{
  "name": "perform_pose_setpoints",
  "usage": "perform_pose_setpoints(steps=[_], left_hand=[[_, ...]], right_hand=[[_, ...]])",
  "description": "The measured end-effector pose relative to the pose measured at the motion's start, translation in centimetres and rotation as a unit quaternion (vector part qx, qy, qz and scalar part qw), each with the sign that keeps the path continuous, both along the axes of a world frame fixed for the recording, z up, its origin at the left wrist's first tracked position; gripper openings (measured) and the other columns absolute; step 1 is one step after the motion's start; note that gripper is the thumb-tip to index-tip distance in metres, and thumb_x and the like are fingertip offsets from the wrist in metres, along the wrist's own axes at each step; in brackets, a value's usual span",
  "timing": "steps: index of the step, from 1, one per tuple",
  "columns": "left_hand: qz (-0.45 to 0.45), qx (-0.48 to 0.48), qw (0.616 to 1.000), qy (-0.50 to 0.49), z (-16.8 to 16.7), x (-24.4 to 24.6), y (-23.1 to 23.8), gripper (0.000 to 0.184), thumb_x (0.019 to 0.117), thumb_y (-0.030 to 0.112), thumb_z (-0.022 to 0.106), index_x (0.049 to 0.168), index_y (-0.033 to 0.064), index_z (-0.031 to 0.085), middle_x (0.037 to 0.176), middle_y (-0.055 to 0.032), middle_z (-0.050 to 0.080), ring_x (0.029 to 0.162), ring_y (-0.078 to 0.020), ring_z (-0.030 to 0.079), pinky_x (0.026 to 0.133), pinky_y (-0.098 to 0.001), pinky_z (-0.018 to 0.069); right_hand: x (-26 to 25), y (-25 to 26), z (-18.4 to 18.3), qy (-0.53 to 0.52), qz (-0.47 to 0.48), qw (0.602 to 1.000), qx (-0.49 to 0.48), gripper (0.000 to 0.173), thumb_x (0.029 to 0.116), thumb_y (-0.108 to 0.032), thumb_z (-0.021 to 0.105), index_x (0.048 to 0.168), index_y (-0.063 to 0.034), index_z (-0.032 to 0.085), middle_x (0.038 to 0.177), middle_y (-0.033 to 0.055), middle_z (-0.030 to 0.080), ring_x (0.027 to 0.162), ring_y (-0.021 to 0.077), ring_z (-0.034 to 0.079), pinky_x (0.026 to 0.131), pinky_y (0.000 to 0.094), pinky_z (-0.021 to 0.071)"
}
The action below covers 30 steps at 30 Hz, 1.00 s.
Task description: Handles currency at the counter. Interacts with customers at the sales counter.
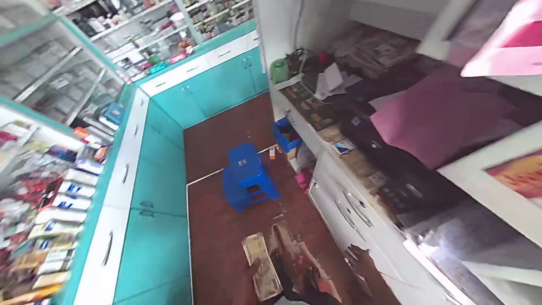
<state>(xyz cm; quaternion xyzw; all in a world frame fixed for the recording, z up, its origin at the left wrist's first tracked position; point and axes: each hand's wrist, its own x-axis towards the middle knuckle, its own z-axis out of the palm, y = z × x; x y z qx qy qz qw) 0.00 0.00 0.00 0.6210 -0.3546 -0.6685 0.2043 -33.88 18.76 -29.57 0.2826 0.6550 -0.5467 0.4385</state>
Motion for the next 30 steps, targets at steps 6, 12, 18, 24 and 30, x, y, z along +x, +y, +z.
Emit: perform_pose_setpoints(steps=[6, 12, 18, 24, 30], left_hand=[[0.135, -0.048, 0.982, 0.123, 2.8, 3.2, -6.8, 0.035, 0.1047, 0.012, 0.054, 0.136, -0.0027, 0.052, 0.107, -0.0165, 0.073, 0.093, -0.0247, 0.074, 0.082, -0.0423, 0.0634], [0.219, -0.167, 0.952, 0.133, 4.7, 11.3, -17.7, 0.039, 0.0899, 0.001, 0.073, 0.124, -0.0085, 0.057, 0.102, -0.0176, 0.074, 0.09, -0.0248, 0.075, 0.081, -0.0415, 0.0645], [0.253, -0.157, 0.943, 0.146, 6.7, 22.2, -30.9, 0.032, 0.1086, 0.021, 0.049, 0.117, -0.005, 0.065, 0.098, -0.0147, 0.075, 0.089, -0.022, 0.074, 0.083, -0.0411, 0.0633], [0.328, -0.194, 0.913, 0.146, 7.4, 29.4, -43.6, 0.022, 0.1048, 0.011, 0.054, 0.115, -0.0061, 0.064, 0.098, -0.0153, 0.075, 0.088, -0.0215, 0.075, 0.082, -0.0391, 0.0639], [0.348, -0.206, 0.904, 0.139, 6.4, 29.7, -57.2, 0.017, 0.0987, 0.008, 0.065, 0.108, -0.006, 0.068, 0.092, -0.0156, 0.075, 0.083, -0.0217, 0.075, 0.078, -0.0393, 0.0643]], right_hand=[[14.3, -21.1, 20.8, 0.099, 0.388, 0.864, -0.305, 0.04, 0.111, -0.027, 0.04, 0.139, -0.0001, 0.053, 0.121, 0.0117, 0.069, 0.105, 0.0185, 0.068, 0.09, 0.0371, 0.0578], [29.5, -38.8, 34.3, 0.239, 0.515, 0.703, -0.43, 0.042, 0.0863, -0.008, 0.078, 0.124, 0.0003, 0.064, 0.107, 0.0077, 0.073, 0.094, 0.0147, 0.071, 0.083, 0.0323, 0.062], [41.3, -53.8, 35.1, 0.25, 0.466, 0.734, -0.426, 0.01, 0.0873, -0.001, 0.075, 0.096, -0.0003, 0.07, 0.078, 0.0013, 0.072, 0.069, 0.0084, 0.068, 0.068, 0.0265, 0.0604], [45.8, -66.1, 37.2, 0.236, 0.427, 0.761, -0.428, 0.015, 0.0954, 0.0, 0.061, 0.11, -0.0017, 0.063, 0.085, -0.0006, 0.07, 0.075, 0.0076, 0.069, 0.069, 0.0242, 0.06], [48.8, -80.3, 35.1, 0.152, 0.537, 0.727, -0.401, 0.017, 0.0908, -0.003, 0.071, 0.107, 0.0005, 0.07, 0.089, 0.0059, 0.075, 0.079, 0.0134, 0.073, 0.073, 0.0306, 0.0632]])
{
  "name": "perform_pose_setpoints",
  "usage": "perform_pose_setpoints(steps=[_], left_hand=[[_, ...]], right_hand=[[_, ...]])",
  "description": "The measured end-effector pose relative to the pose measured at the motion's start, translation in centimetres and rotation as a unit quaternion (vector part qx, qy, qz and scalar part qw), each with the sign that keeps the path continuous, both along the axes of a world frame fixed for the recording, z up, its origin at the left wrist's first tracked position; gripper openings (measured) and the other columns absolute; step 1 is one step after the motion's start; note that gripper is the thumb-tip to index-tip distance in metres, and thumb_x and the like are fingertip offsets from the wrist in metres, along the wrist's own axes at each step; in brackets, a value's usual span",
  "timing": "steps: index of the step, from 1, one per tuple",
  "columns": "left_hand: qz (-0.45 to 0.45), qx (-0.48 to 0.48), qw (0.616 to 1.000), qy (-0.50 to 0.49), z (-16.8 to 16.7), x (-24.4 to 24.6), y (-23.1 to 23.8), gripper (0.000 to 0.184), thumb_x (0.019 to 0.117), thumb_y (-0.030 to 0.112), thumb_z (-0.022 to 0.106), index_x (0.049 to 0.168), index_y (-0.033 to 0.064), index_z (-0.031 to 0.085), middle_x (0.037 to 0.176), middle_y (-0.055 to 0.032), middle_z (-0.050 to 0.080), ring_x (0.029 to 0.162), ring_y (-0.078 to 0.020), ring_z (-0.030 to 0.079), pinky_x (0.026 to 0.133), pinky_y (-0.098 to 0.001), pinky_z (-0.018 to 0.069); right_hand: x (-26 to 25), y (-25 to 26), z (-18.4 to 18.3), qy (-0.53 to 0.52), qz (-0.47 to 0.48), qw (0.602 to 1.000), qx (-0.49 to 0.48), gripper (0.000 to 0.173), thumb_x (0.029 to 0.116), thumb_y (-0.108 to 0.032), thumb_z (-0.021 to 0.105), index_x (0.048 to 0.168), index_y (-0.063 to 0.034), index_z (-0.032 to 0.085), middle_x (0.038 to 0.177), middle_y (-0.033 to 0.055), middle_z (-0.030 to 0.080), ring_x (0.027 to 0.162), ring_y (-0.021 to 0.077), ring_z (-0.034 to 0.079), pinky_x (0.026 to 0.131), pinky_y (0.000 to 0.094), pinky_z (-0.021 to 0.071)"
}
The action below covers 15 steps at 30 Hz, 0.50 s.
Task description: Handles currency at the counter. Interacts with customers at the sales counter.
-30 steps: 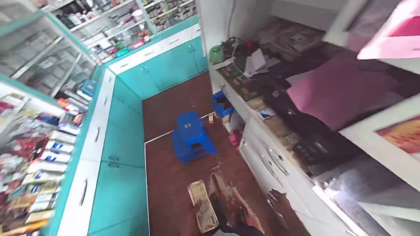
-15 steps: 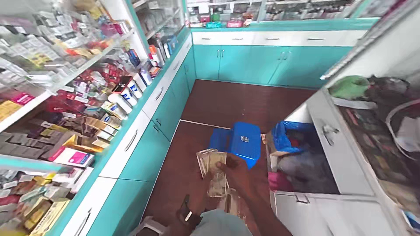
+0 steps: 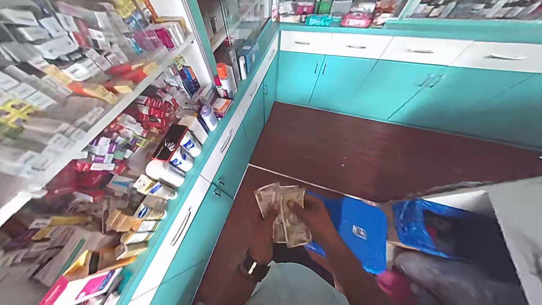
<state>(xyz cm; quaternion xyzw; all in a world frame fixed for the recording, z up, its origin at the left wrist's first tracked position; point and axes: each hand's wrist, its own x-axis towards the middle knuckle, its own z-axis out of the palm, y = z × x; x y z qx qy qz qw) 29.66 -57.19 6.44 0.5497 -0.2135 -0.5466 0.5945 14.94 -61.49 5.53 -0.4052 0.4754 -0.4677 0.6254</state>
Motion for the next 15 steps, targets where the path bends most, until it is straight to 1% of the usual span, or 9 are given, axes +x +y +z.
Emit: perform_pose_setpoints(steps=[3, 5, 7, 8, 9, 11, 13, 14, 15], left_hand=[[0.011, -0.014, 1.0, -0.025, -1.3, 0.9, -8.7, 0.029, 0.1086, 0.017, 0.048, 0.108, -0.004, 0.067, 0.091, -0.013, 0.075, 0.082, -0.0191, 0.075, 0.077, -0.0369, 0.0646], [-0.012, -0.002, 0.997, -0.072, -1.7, 1.3, -15.2, 0.03, 0.1088, 0.018, 0.047, 0.108, -0.0037, 0.068, 0.091, -0.0118, 0.075, 0.081, -0.0179, 0.074, 0.077, -0.036, 0.064], [-0.079, 0.008, 0.984, -0.158, -1.0, 0.6, -22.1, 0.027, 0.1065, 0.017, 0.052, 0.101, -0.0031, 0.069, 0.083, -0.0077, 0.074, 0.075, -0.0135, 0.073, 0.073, -0.0329, 0.0633], [-0.137, -0.001, 0.969, -0.205, -0.5, 0.1, -25.8, 0.026, 0.1052, 0.017, 0.053, 0.099, -0.0028, 0.07, 0.082, -0.0062, 0.073, 0.074, -0.0119, 0.072, 0.073, -0.0324, 0.0625], [-0.2, -0.013, 0.948, -0.249, 0.0, -0.7, -29.4, 0.026, 0.1042, 0.016, 0.054, 0.099, -0.0017, 0.072, 0.081, -0.005, 0.074, 0.075, -0.0105, 0.072, 0.074, -0.0322, 0.0623], [-0.291, -0.04, 0.901, -0.32, 0.7, -2.9, -35.7, 0.022, 0.1011, 0.017, 0.057, 0.1, 0.001, 0.073, 0.083, -0.0039, 0.073, 0.078, -0.0098, 0.071, 0.077, -0.0341, 0.0603], [-0.343, -0.045, 0.878, -0.33, 1.4, -5.3, -41.7, 0.028, 0.0943, 0.02, 0.068, 0.113, -0.0005, 0.07, 0.096, -0.0091, 0.075, 0.089, -0.0151, 0.073, 0.085, -0.0385, 0.061], [-0.366, -0.027, 0.873, -0.322, 1.7, -6.5, -44.5, 0.042, 0.0895, 0.021, 0.075, 0.124, -0.0023, 0.066, 0.106, -0.0133, 0.074, 0.097, -0.0192, 0.072, 0.091, -0.042, 0.0593], [-0.371, -0.02, 0.874, -0.313, 1.6, -7.8, -47.1, 0.049, 0.086, 0.019, 0.078, 0.127, -0.0033, 0.063, 0.108, -0.015, 0.073, 0.098, -0.0208, 0.072, 0.091, -0.0429, 0.0595]], right_hand=[[-0.2, -9.5, -1.1, -0.052, -0.077, 0.996, -0.001, 0.013, 0.0998, -0.002, 0.057, 0.111, -0.001, 0.063, 0.088, 0.0035, 0.074, 0.075, 0.0111, 0.072, 0.07, 0.0284, 0.0635], [-2.1, -16.4, -1.2, -0.082, -0.083, 0.993, -0.015, 0.014, 0.0967, 0.001, 0.058, 0.108, -0.0026, 0.065, 0.087, 0.0023, 0.074, 0.074, 0.0101, 0.072, 0.068, 0.0271, 0.0627], [-4.3, -23.0, -0.6, -0.079, -0.03, 0.996, -0.032, 0.017, 0.0889, 0.0, 0.066, 0.104, -0.0055, 0.07, 0.087, 0.0001, 0.075, 0.076, 0.0089, 0.072, 0.071, 0.0272, 0.0624], [-5.4, -26.3, -0.1, -0.057, 0.013, 0.997, -0.048, 0.019, 0.0878, -0.001, 0.069, 0.106, -0.0065, 0.07, 0.091, -0.0016, 0.075, 0.081, 0.0077, 0.071, 0.075, 0.0272, 0.0619], [-6.6, -29.4, 0.4, -0.034, 0.058, 0.996, -0.062, 0.022, 0.0889, -0.003, 0.072, 0.111, -0.005, 0.071, 0.096, -0.0011, 0.075, 0.086, 0.0079, 0.071, 0.081, 0.028, 0.0612], [-8.4, -34.8, 1.8, 0.041, 0.068, 0.996, -0.05, 0.013, 0.0905, -0.007, 0.075, 0.104, -0.0071, 0.072, 0.088, -0.0054, 0.074, 0.08, 0.0026, 0.07, 0.076, 0.0237, 0.0602], [-10.5, -39.3, 2.7, 0.061, -0.042, 0.996, -0.047, 0.011, 0.0901, -0.008, 0.076, 0.1, -0.0047, 0.071, 0.083, -0.0028, 0.074, 0.074, 0.004, 0.069, 0.072, 0.0242, 0.0603], [-11.7, -41.4, 2.8, 0.056, -0.121, 0.989, -0.063, 0.012, 0.0898, -0.006, 0.075, 0.101, -0.0023, 0.071, 0.083, -0.0011, 0.074, 0.074, 0.0049, 0.07, 0.071, 0.0249, 0.0612], [-13.1, -43.3, 2.4, 0.046, -0.185, 0.979, -0.076, 0.014, 0.0905, -0.004, 0.073, 0.104, -0.0003, 0.071, 0.084, 0.0008, 0.075, 0.075, 0.0067, 0.071, 0.072, 0.0264, 0.0617]])
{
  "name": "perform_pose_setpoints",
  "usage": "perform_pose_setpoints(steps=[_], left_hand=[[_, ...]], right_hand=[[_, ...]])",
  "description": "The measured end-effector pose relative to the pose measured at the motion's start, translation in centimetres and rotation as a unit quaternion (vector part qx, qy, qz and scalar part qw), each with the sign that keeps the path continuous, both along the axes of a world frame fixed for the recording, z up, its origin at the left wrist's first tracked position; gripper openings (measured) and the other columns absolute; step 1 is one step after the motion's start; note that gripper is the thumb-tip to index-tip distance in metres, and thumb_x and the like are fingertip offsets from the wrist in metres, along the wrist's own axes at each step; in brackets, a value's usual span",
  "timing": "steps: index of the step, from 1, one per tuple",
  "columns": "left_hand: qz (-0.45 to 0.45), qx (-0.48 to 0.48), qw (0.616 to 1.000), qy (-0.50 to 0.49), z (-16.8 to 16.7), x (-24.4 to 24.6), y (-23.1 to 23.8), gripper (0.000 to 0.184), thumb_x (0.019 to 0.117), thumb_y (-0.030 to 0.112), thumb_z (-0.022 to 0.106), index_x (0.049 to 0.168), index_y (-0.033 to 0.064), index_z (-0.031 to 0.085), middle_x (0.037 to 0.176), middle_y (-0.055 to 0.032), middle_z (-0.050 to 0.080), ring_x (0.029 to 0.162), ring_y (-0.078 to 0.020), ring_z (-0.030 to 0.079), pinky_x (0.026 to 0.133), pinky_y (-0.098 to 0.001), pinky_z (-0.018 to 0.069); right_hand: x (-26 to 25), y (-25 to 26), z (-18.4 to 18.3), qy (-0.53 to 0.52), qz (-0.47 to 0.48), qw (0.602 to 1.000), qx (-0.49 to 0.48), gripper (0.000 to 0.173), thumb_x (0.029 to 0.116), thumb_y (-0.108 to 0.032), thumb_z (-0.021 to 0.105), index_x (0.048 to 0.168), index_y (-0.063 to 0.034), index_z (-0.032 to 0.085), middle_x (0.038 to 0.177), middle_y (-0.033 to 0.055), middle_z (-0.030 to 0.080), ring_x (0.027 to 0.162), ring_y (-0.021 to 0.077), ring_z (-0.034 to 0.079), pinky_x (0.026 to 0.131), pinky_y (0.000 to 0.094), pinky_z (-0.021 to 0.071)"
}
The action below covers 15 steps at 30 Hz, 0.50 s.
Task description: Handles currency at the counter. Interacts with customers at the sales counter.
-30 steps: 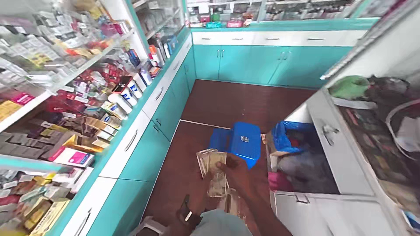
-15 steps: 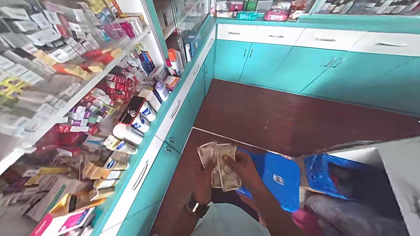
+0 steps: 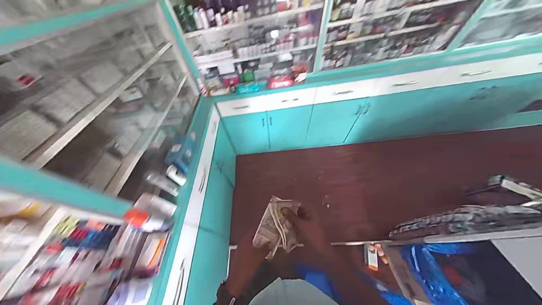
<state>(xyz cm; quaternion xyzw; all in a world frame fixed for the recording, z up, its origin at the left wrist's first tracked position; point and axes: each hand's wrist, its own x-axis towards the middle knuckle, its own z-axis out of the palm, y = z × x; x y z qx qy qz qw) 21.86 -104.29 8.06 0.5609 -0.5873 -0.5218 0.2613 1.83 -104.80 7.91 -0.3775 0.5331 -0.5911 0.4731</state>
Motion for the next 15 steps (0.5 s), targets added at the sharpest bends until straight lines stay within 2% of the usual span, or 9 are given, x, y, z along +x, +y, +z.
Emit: perform_pose_setpoints(steps=[3, 5, 7, 9, 10, 11, 12, 13, 15], left_hand=[[0.088, -0.034, 0.992, 0.087, -0.6, -4.6, -7.8, 0.028, 0.0876, 0.003, 0.073, 0.113, -0.0076, 0.066, 0.095, -0.0113, 0.074, 0.086, -0.0146, 0.073, 0.08, -0.0344, 0.0629], [0.132, -0.029, 0.979, 0.152, -0.4, -8.2, -14.2, 0.022, 0.0936, -0.002, 0.064, 0.114, -0.0098, 0.062, 0.095, -0.0103, 0.074, 0.084, -0.0117, 0.073, 0.079, -0.0315, 0.0634], [0.114, -0.07, 0.981, 0.141, -0.9, -11.9, -21.5, 0.022, 0.0943, 0.0, 0.062, 0.114, -0.0098, 0.063, 0.096, -0.009, 0.072, 0.086, -0.0084, 0.072, 0.081, -0.0284, 0.0616], [0.015, -0.135, 0.989, 0.064, -2.4, -15.5, -28.9, 0.023, 0.0939, 0.005, 0.066, 0.112, -0.0098, 0.067, 0.095, -0.0131, 0.072, 0.086, -0.0118, 0.07, 0.083, -0.0319, 0.0598], [-0.053, -0.169, 0.984, 0.018, -2.2, -18.1, -33.1, 0.024, 0.0931, 0.007, 0.068, 0.11, -0.0087, 0.07, 0.093, -0.0153, 0.074, 0.083, -0.0156, 0.071, 0.081, -0.0357, 0.0603], [-0.121, -0.188, 0.975, -0.013, -1.7, -21.4, -37.2, 0.025, 0.093, 0.011, 0.069, 0.11, -0.0079, 0.071, 0.091, -0.0173, 0.074, 0.08, -0.02, 0.072, 0.079, -0.0403, 0.0607], [-0.191, -0.186, 0.964, -0.025, -1.2, -25.1, -40.1, 0.028, 0.0947, 0.013, 0.068, 0.114, -0.0071, 0.07, 0.094, -0.019, 0.074, 0.084, -0.0237, 0.073, 0.081, -0.0438, 0.0606], [-0.26, -0.182, 0.948, -0.019, -0.9, -28.8, -42.1, 0.032, 0.0957, 0.014, 0.066, 0.12, -0.0068, 0.068, 0.1, -0.0199, 0.074, 0.088, -0.0251, 0.073, 0.084, -0.0448, 0.0603], [-0.365, -0.21, 0.906, 0.038, 0.3, -36.6, -45.7, 0.034, 0.0931, 0.011, 0.066, 0.123, -0.0045, 0.067, 0.107, -0.0162, 0.074, 0.091, -0.0182, 0.073, 0.084, -0.0371, 0.061]], right_hand=[[-3.7, -4.3, -3.0, -0.052, -0.093, 0.994, 0.024, 0.02, 0.0908, -0.004, 0.073, 0.11, 0.0014, 0.069, 0.091, 0.006, 0.076, 0.08, 0.0124, 0.073, 0.075, 0.0317, 0.0632], [-6.1, -7.5, -4.6, -0.075, -0.109, 0.989, 0.069, 0.017, 0.0888, -0.002, 0.074, 0.105, 0.0005, 0.072, 0.088, 0.0064, 0.076, 0.078, 0.0133, 0.073, 0.074, 0.0329, 0.0631], [-9.7, -12.0, -4.6, -0.057, -0.146, 0.983, 0.094, 0.014, 0.0907, -0.003, 0.072, 0.104, 0.0007, 0.07, 0.085, 0.0044, 0.075, 0.076, 0.0109, 0.072, 0.073, 0.0309, 0.0623], [-14.7, -16.5, -4.6, -0.032, -0.221, 0.972, 0.069, 0.014, 0.0905, 0.0, 0.07, 0.104, 0.0017, 0.067, 0.083, 0.0032, 0.073, 0.074, 0.0096, 0.071, 0.072, 0.029, 0.0616], [-18.0, -19.2, -4.2, -0.028, -0.249, 0.968, 0.035, 0.014, 0.0903, 0.001, 0.068, 0.104, 0.0008, 0.066, 0.082, 0.0022, 0.073, 0.074, 0.0091, 0.071, 0.071, 0.0284, 0.0616], [-21.4, -21.8, -3.3, -0.031, -0.26, 0.965, -0.004, 0.014, 0.0906, 0.003, 0.066, 0.104, -0.0008, 0.066, 0.083, 0.0019, 0.074, 0.074, 0.0095, 0.071, 0.071, 0.0287, 0.0619], [-24.8, -23.2, -2.1, -0.02, -0.25, 0.967, -0.031, 0.015, 0.0908, 0.004, 0.064, 0.104, -0.0024, 0.065, 0.087, 0.0013, 0.074, 0.077, 0.0097, 0.071, 0.073, 0.029, 0.062], [-27.6, -23.8, -0.9, -0.007, -0.231, 0.972, -0.048, 0.016, 0.0907, 0.004, 0.064, 0.104, -0.003, 0.067, 0.093, 0.0019, 0.075, 0.081, 0.0103, 0.072, 0.075, 0.03, 0.062], [-32.9, -25.5, 0.9, 0.046, -0.174, 0.981, -0.071, 0.017, 0.0933, -0.002, 0.066, 0.11, -0.0007, 0.069, 0.118, 0.0063, 0.071, 0.1, 0.013, 0.07, 0.087, 0.0317, 0.06]])
